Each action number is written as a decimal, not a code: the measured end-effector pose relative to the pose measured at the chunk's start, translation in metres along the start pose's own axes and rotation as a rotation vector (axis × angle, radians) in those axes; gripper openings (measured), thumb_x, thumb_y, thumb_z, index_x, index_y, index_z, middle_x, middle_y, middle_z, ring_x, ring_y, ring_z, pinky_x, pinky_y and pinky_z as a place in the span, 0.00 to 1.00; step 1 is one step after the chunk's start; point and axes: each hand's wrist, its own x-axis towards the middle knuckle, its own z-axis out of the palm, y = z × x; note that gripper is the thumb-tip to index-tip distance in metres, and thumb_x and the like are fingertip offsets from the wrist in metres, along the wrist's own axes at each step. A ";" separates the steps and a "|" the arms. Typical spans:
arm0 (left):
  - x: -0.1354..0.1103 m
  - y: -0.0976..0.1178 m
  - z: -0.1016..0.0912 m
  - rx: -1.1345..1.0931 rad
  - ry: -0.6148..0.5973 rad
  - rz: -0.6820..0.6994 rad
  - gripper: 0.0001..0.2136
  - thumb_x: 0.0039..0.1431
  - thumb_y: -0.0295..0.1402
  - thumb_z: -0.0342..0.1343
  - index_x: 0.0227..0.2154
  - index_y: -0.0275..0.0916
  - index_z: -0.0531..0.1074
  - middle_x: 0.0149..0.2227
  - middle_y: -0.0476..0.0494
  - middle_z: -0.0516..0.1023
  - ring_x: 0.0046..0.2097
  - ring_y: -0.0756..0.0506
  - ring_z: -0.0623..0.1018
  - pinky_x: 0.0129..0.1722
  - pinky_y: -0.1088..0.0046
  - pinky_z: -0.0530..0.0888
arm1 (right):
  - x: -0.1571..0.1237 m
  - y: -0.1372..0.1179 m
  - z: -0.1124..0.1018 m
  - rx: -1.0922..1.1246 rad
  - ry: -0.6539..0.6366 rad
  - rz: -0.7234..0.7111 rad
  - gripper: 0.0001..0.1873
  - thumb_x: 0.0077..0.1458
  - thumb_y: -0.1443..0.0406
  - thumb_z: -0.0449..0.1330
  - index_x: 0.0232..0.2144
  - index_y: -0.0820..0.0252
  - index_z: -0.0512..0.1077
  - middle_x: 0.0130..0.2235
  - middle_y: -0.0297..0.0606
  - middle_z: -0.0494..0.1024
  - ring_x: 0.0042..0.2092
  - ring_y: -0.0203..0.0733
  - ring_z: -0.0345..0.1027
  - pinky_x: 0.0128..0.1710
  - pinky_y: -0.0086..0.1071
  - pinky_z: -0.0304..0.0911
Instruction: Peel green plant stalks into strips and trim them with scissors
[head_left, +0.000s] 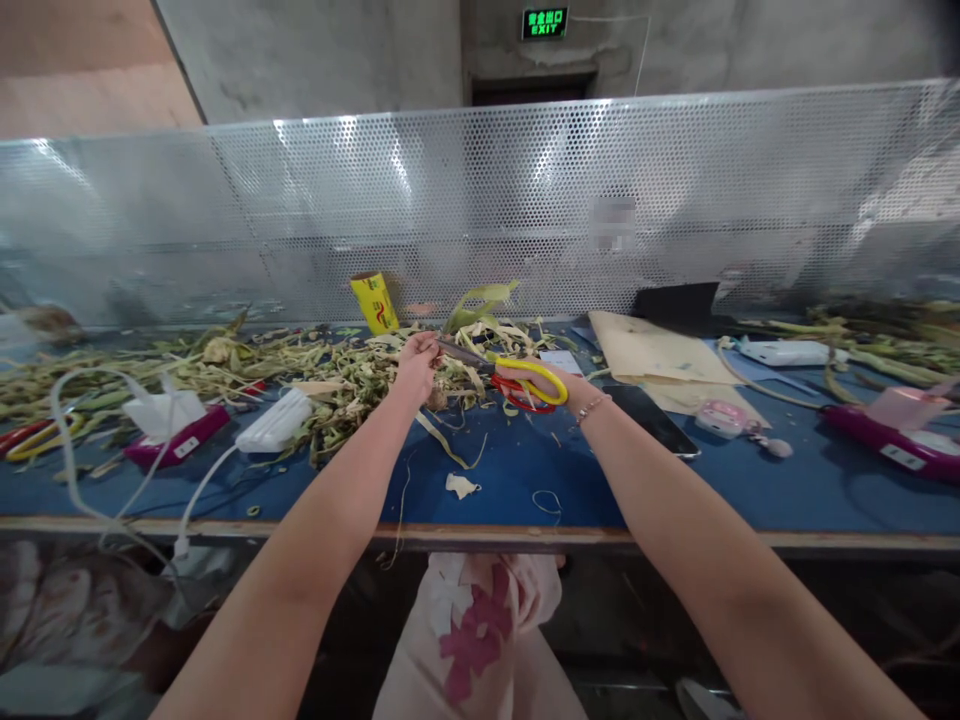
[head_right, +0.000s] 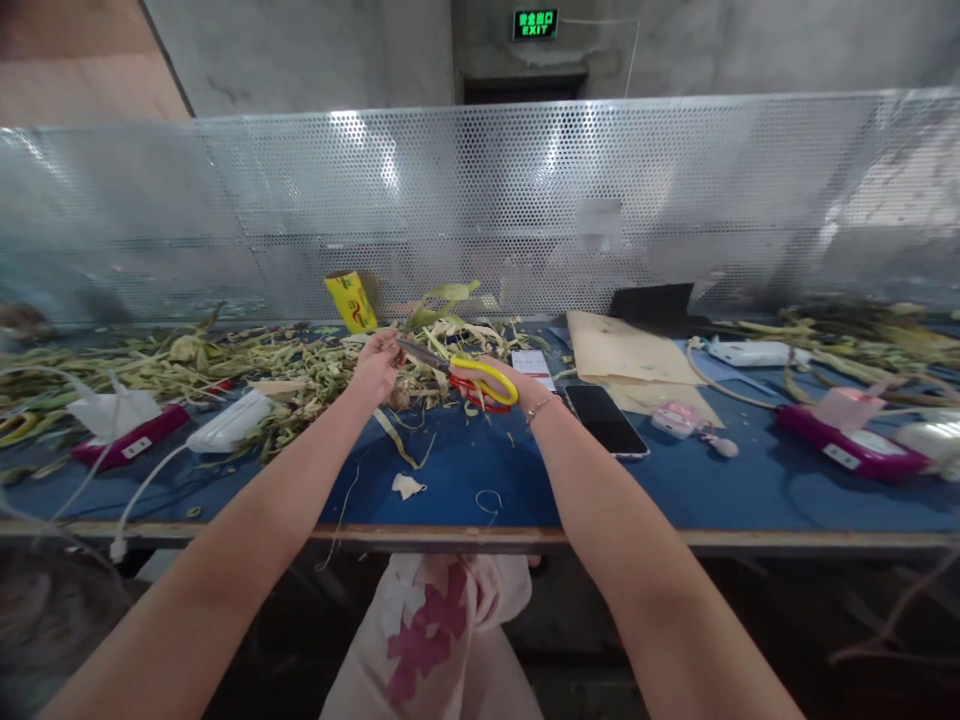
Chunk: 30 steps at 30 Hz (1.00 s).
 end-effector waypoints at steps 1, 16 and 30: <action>0.001 -0.001 -0.001 0.002 0.007 0.008 0.11 0.41 0.21 0.54 0.28 0.38 0.61 0.23 0.53 0.70 0.21 0.56 0.67 0.24 0.79 0.62 | 0.000 0.000 0.000 0.043 -0.067 0.009 0.23 0.47 0.46 0.51 0.23 0.60 0.69 0.12 0.29 0.61 0.15 0.31 0.52 0.16 0.29 0.54; 0.007 0.008 -0.006 -0.007 0.183 0.087 0.09 0.41 0.19 0.49 0.26 0.38 0.62 0.24 0.52 0.69 0.28 0.54 0.73 0.32 0.77 0.70 | 0.017 0.011 0.019 -0.571 0.262 0.097 0.10 0.45 0.61 0.57 0.28 0.62 0.66 0.32 0.45 0.73 0.36 0.44 0.67 0.34 0.31 0.60; -0.042 0.027 0.030 -0.170 -0.364 -0.330 0.02 0.51 0.30 0.49 0.28 0.37 0.62 0.18 0.56 0.59 0.15 0.58 0.56 0.15 0.82 0.56 | 0.026 0.004 0.034 0.190 0.332 -0.162 0.19 0.45 0.63 0.56 0.42 0.61 0.66 0.43 0.43 0.69 0.37 0.36 0.65 0.39 0.34 0.63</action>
